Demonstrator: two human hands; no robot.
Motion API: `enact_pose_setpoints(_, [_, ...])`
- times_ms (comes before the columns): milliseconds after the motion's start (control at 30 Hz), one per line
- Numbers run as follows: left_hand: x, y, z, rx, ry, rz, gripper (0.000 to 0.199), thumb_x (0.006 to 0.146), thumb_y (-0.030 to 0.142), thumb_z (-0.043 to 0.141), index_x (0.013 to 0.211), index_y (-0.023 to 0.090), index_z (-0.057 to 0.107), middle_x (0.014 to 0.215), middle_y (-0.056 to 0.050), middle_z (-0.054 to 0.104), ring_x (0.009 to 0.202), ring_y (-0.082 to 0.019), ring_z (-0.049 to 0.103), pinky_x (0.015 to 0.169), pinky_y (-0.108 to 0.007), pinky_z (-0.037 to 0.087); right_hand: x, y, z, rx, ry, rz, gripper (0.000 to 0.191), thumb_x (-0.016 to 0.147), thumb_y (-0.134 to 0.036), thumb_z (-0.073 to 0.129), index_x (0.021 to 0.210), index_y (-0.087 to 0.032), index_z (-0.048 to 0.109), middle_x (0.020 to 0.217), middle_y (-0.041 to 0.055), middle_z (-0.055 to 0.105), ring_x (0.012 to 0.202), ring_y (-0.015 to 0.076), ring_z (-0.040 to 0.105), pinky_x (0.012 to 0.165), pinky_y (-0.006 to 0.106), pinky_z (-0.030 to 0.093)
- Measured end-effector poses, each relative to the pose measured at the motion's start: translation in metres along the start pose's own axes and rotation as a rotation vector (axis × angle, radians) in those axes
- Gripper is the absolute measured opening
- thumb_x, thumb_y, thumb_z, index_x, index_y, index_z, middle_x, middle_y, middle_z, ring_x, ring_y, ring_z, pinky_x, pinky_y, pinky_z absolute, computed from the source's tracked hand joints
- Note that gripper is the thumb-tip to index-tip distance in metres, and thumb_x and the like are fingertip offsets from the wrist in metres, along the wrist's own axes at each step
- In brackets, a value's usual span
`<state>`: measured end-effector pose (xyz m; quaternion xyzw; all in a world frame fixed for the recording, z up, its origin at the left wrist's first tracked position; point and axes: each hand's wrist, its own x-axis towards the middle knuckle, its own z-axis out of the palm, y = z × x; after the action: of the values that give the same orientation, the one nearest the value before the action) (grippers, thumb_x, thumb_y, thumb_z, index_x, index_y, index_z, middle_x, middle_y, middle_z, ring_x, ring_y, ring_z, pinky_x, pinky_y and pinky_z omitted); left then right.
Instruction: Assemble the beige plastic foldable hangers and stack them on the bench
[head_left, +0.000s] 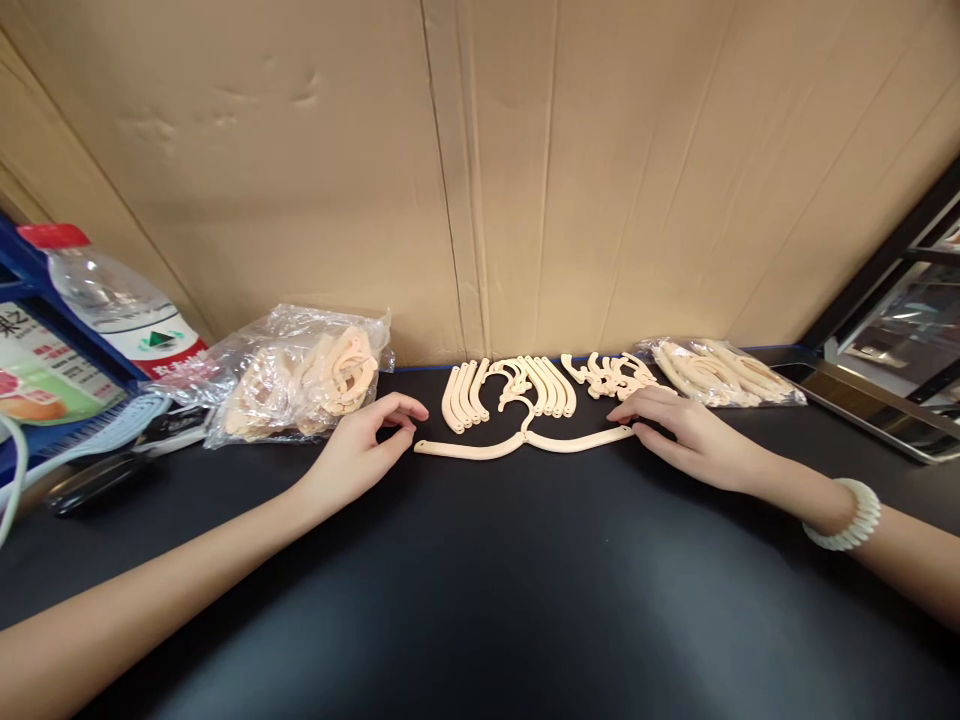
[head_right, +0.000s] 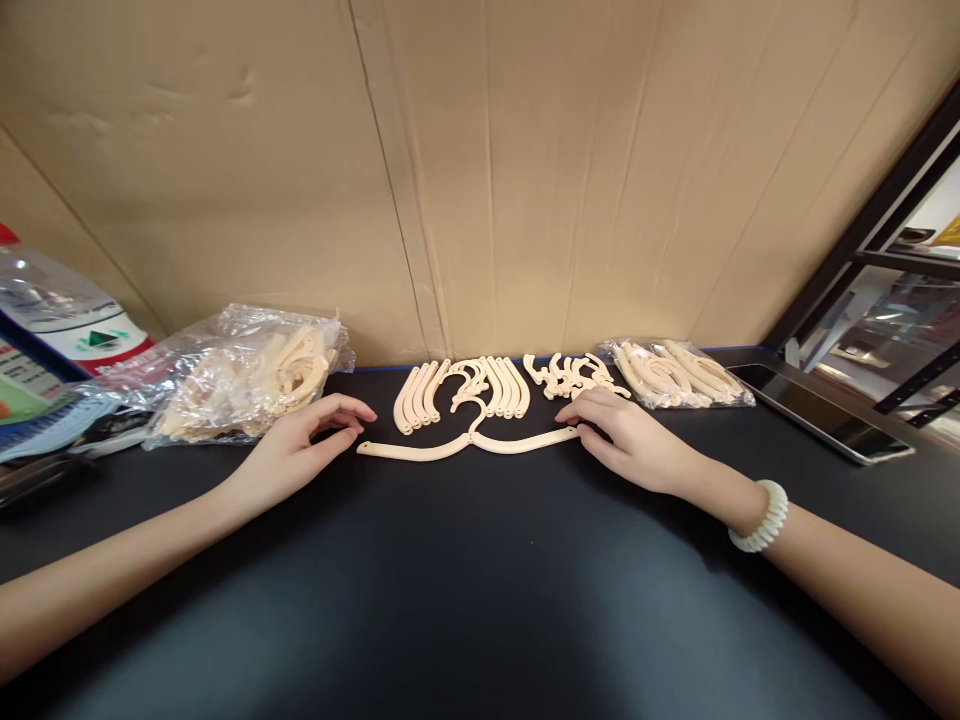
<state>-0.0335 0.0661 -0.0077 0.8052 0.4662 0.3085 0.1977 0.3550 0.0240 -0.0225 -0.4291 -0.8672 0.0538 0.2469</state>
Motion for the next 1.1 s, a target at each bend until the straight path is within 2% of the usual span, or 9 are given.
enact_pose_setpoints(167, [0.010, 0.005, -0.006, -0.003, -0.104, 0.020, 0.030, 0.082, 0.034, 0.050, 0.107, 0.019, 0.057, 0.110, -0.008, 0.065, 0.095, -0.022, 0.065, 0.084, -0.041, 0.055, 0.014, -0.007, -0.004, -0.058, 0.131, -0.063, 0.020, 0.092, -0.021, 0.045, 0.103, -0.021, 0.061, 0.098, 0.0093, 0.063, 0.095, 0.0254, 0.057, 0.083, 0.044, 0.048])
enact_pose_setpoints(233, [0.016, 0.009, -0.007, 0.027, -0.140, 0.035, 0.033, 0.082, 0.035, 0.050, 0.111, 0.020, 0.056, 0.115, -0.009, 0.064, 0.100, -0.022, 0.064, 0.086, -0.041, 0.054, 0.025, -0.014, -0.006, -0.060, 0.139, -0.092, 0.019, 0.092, -0.020, 0.045, 0.102, -0.021, 0.061, 0.096, 0.0091, 0.063, 0.092, 0.0247, 0.056, 0.080, 0.042, 0.048])
enact_pose_setpoints(400, [0.035, 0.009, 0.002, 0.148, -0.176, 0.077, 0.031, 0.082, 0.036, 0.050, 0.108, 0.019, 0.057, 0.113, -0.009, 0.064, 0.105, -0.025, 0.061, 0.087, -0.042, 0.052, 0.062, -0.030, -0.002, -0.036, 0.063, -0.150, 0.020, 0.092, -0.016, 0.044, 0.097, -0.019, 0.063, 0.084, 0.0068, 0.064, 0.084, 0.0214, 0.057, 0.075, 0.036, 0.047])
enact_pose_setpoints(567, [0.051, -0.001, 0.012, 0.254, -0.148, 0.178, 0.025, 0.086, 0.037, 0.044, 0.096, 0.018, 0.058, 0.102, -0.008, 0.064, 0.098, -0.024, 0.059, 0.091, -0.042, 0.047, 0.099, -0.033, 0.013, -0.017, -0.038, -0.175, 0.016, 0.090, -0.018, 0.051, 0.098, -0.018, 0.066, 0.082, 0.0043, 0.065, 0.081, 0.0188, 0.058, 0.074, 0.032, 0.046])
enact_pose_setpoints(700, [0.056, -0.005, 0.015, 0.307, -0.117, 0.184, 0.027, 0.089, 0.039, 0.042, 0.098, 0.019, 0.058, 0.101, -0.008, 0.063, 0.100, -0.024, 0.057, 0.092, -0.042, 0.046, 0.120, -0.034, 0.025, -0.064, -0.096, -0.248, 0.017, 0.089, -0.019, 0.057, 0.103, -0.017, 0.067, 0.087, 0.0057, 0.064, 0.086, 0.0197, 0.058, 0.078, 0.032, 0.046])
enact_pose_setpoints(800, [0.057, -0.010, 0.017, 0.344, -0.107, 0.200, 0.027, 0.089, 0.034, 0.041, 0.102, 0.019, 0.058, 0.099, -0.009, 0.061, 0.101, -0.025, 0.056, 0.093, -0.042, 0.045, 0.132, -0.034, 0.033, -0.080, -0.127, -0.259, 0.028, 0.086, -0.020, 0.063, 0.114, -0.015, 0.065, 0.098, 0.0093, 0.064, 0.095, 0.0222, 0.059, 0.083, 0.034, 0.046])
enact_pose_setpoints(867, [0.058, -0.012, 0.017, 0.351, -0.095, 0.195, 0.027, 0.089, 0.029, 0.040, 0.105, 0.018, 0.059, 0.098, -0.008, 0.060, 0.098, -0.024, 0.057, 0.093, -0.041, 0.046, 0.138, -0.034, 0.038, -0.078, -0.150, -0.254, 0.028, 0.086, -0.021, 0.063, 0.114, -0.015, 0.066, 0.099, 0.0107, 0.064, 0.096, 0.0232, 0.059, 0.083, 0.035, 0.046])
enact_pose_setpoints(1000, [0.057, -0.015, 0.017, 0.384, -0.075, 0.174, 0.031, 0.089, 0.020, 0.034, 0.103, 0.019, 0.062, 0.100, -0.009, 0.058, 0.098, -0.022, 0.058, 0.094, -0.037, 0.046, 0.143, -0.031, 0.045, -0.055, -0.193, -0.270, 0.014, 0.089, -0.020, 0.059, 0.095, -0.015, 0.071, 0.092, 0.0093, 0.064, 0.090, 0.0213, 0.059, 0.081, 0.033, 0.046])
enact_pose_setpoints(1100, [0.056, -0.010, 0.015, 0.425, -0.086, 0.151, 0.027, 0.090, 0.023, 0.037, 0.089, 0.018, 0.063, 0.091, -0.008, 0.058, 0.093, -0.021, 0.060, 0.091, -0.036, 0.047, 0.141, -0.029, 0.046, 0.012, -0.163, -0.270, 0.017, 0.091, -0.018, 0.055, 0.090, -0.014, 0.071, 0.088, 0.0078, 0.064, 0.083, 0.0182, 0.058, 0.077, 0.031, 0.046])
